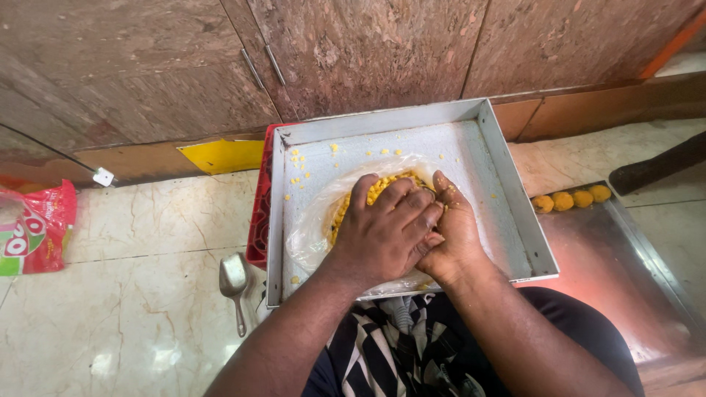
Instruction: The person forms round yellow sweets by hand, taking small portions of a crumbly mixture from a tray and rolling them into balls.
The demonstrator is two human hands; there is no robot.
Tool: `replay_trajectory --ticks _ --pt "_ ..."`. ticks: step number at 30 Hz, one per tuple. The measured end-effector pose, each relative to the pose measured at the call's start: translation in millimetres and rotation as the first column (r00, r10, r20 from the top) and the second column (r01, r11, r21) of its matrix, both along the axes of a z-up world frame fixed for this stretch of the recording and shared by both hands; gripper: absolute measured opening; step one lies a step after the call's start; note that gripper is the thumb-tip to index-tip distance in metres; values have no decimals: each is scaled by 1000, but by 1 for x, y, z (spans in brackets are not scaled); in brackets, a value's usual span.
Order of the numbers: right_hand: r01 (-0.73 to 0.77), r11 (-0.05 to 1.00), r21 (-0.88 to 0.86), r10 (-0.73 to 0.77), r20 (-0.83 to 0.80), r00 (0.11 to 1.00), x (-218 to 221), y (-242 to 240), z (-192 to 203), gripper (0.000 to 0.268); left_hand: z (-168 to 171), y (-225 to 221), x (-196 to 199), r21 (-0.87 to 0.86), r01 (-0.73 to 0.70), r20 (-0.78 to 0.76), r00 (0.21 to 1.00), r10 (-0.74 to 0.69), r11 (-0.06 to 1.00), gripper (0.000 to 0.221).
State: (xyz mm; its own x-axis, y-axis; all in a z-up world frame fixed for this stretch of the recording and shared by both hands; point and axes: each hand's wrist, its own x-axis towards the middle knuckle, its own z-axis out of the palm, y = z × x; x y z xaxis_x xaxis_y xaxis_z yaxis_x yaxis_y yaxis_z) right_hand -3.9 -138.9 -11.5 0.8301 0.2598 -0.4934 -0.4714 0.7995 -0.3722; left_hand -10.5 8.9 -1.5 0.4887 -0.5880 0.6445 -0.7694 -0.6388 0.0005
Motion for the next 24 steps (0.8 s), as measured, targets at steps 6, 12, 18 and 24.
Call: replay_trajectory --ticks 6,12,18,24 --pt "-511 517 687 95 547 832 1 -9 -20 49 -16 4 3 127 43 253 965 -74 991 32" --pt "-449 642 622 78 530 845 -1 -7 -1 45 -34 -1 13 95 66 255 963 -89 993 26" --pt "-35 999 -26 41 250 967 8 -12 1 34 -25 -2 24 -662 -13 -347 891 -292 749 48" --pt "-42 997 67 25 239 971 11 -15 -15 35 -8 8 21 -678 -3 -297 916 -270 735 45"
